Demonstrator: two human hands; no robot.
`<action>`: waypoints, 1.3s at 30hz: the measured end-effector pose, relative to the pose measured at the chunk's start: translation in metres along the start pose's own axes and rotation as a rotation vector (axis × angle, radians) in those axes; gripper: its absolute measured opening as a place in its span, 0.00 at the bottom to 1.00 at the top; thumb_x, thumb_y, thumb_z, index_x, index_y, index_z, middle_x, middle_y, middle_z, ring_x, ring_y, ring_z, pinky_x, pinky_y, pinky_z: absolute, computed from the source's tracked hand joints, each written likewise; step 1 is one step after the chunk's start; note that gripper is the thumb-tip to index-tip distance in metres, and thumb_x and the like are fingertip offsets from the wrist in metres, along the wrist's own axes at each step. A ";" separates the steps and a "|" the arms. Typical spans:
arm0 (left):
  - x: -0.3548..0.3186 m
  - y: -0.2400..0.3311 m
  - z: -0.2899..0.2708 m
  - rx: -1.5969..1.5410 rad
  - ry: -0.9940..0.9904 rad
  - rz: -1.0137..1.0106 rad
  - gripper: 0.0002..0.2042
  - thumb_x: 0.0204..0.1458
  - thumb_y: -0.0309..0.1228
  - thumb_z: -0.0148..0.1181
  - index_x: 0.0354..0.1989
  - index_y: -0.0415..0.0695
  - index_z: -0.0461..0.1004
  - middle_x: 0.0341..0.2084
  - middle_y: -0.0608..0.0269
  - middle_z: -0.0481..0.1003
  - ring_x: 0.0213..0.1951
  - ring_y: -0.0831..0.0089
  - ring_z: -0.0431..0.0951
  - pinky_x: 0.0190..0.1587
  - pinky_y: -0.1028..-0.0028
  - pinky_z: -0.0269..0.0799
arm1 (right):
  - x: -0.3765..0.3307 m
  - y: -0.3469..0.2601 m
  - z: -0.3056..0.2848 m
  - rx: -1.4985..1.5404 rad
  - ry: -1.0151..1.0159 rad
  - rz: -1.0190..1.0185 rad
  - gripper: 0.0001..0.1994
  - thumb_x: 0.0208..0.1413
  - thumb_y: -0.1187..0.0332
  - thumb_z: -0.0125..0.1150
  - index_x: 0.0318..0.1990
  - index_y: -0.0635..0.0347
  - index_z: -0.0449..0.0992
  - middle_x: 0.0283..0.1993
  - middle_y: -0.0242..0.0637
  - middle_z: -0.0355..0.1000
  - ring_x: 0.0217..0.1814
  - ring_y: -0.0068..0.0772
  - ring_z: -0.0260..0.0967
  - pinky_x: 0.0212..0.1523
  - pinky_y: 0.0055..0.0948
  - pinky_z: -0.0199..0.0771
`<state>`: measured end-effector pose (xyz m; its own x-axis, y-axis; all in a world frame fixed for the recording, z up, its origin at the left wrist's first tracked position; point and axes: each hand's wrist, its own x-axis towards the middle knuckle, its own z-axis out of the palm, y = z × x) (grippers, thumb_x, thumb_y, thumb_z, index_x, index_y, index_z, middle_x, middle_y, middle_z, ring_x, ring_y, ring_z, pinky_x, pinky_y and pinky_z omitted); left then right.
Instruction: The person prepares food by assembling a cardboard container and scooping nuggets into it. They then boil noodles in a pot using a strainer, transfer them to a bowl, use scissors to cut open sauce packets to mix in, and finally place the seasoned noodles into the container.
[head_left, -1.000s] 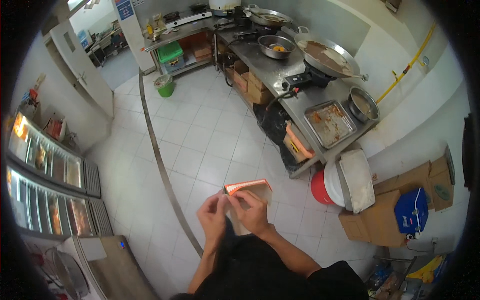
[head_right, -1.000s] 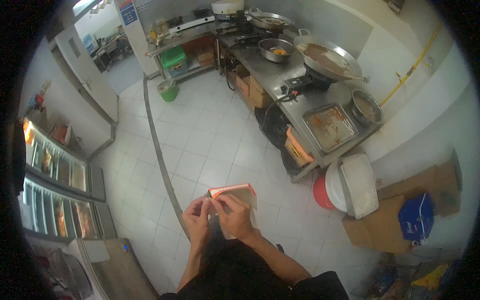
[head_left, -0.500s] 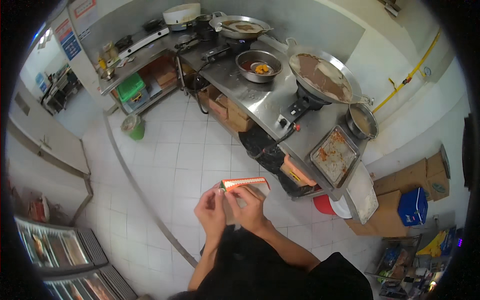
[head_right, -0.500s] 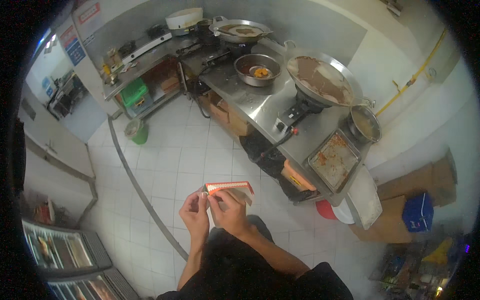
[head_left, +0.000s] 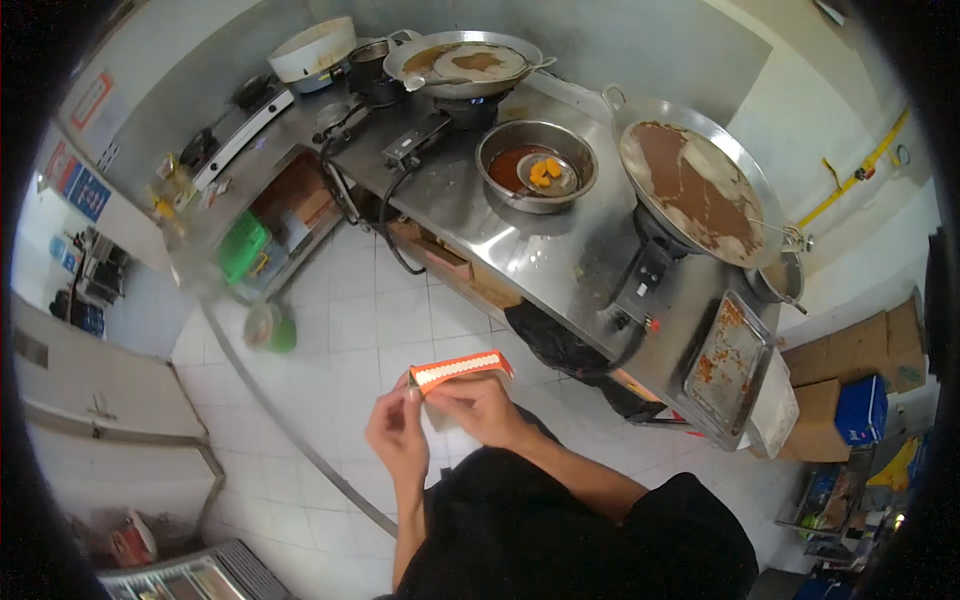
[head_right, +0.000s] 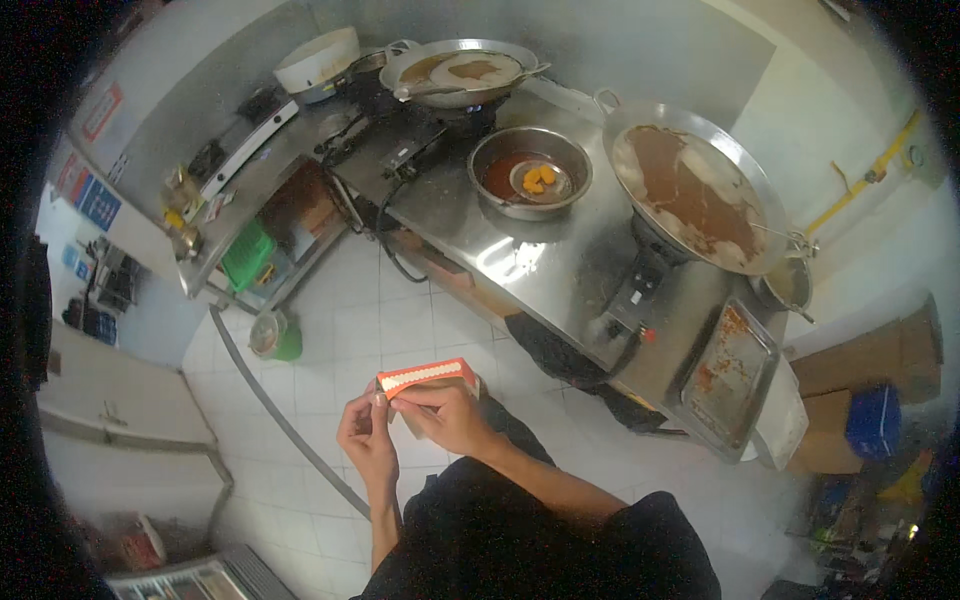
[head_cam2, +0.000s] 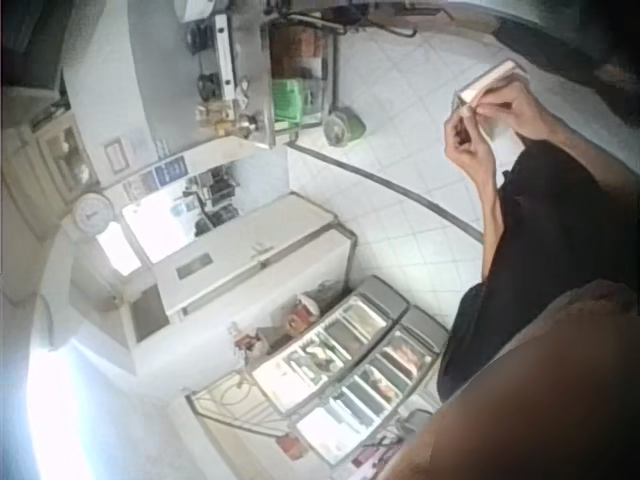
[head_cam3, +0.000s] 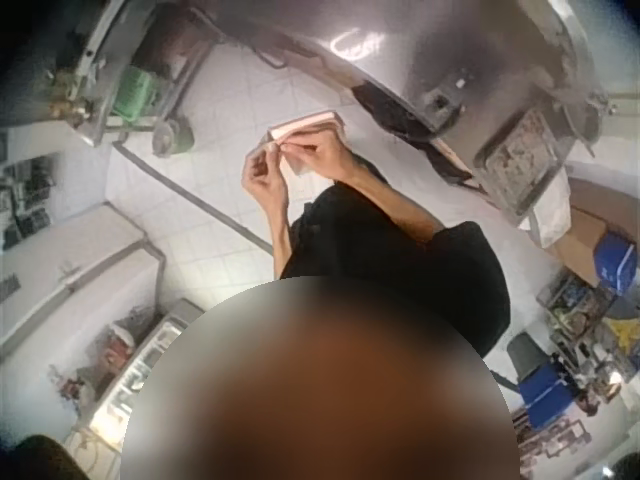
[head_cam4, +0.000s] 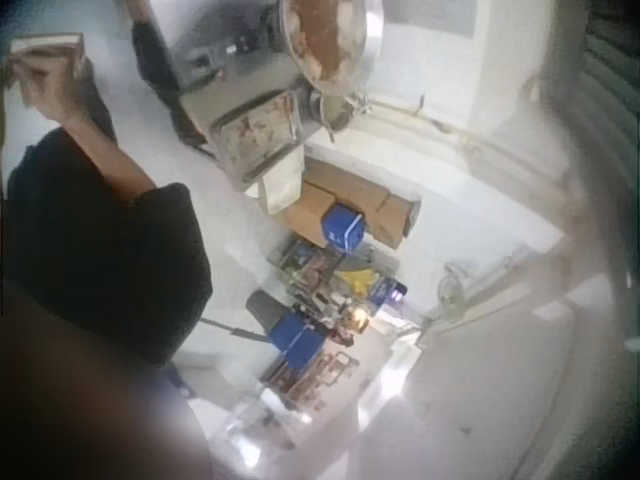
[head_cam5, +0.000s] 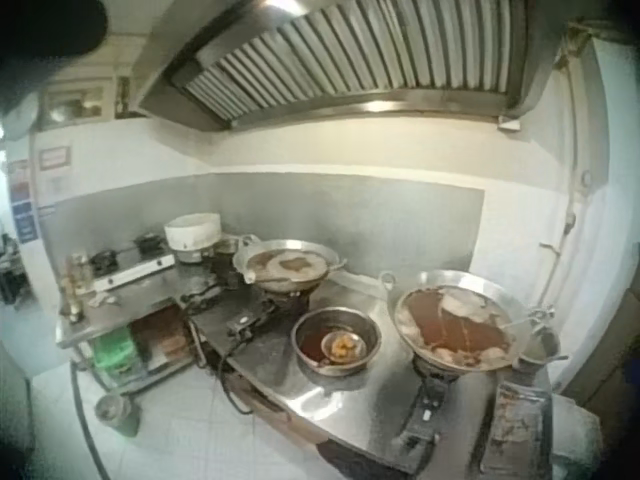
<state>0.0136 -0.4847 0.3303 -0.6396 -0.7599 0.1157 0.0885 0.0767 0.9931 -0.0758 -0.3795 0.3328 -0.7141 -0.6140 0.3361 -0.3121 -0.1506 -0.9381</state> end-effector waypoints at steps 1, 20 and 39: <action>0.021 -0.005 0.002 0.017 -0.021 0.027 0.06 0.60 0.26 0.58 0.38 0.34 0.74 0.33 0.59 0.78 0.41 0.76 0.77 0.48 0.76 0.71 | 0.021 0.013 0.001 0.116 -0.007 0.060 0.09 0.55 0.74 0.66 0.43 0.69 0.80 0.40 0.41 0.79 0.39 0.26 0.76 0.43 0.23 0.75; 0.343 -0.047 0.122 0.345 -0.164 0.586 0.06 0.58 0.25 0.59 0.37 0.34 0.71 0.27 0.55 0.79 0.29 0.73 0.81 0.32 0.72 0.77 | 0.303 0.090 -0.004 -0.116 0.571 0.126 0.08 0.60 0.71 0.56 0.41 0.67 0.75 0.36 0.46 0.76 0.37 0.44 0.76 0.36 0.34 0.74; 0.490 -0.027 0.096 -0.034 -0.506 -0.251 0.07 0.57 0.23 0.61 0.41 0.31 0.77 0.33 0.56 0.80 0.33 0.75 0.79 0.38 0.77 0.73 | 0.402 0.107 0.016 -0.665 0.726 0.065 0.09 0.49 0.80 0.65 0.39 0.63 0.82 0.35 0.41 0.75 0.34 0.39 0.73 0.35 0.31 0.72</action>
<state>-0.3759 -0.7970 0.3616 -0.9298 -0.3474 -0.1215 -0.0944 -0.0938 0.9911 -0.3864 -0.6548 0.3665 -0.8839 0.0525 0.4647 -0.3889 0.4697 -0.7926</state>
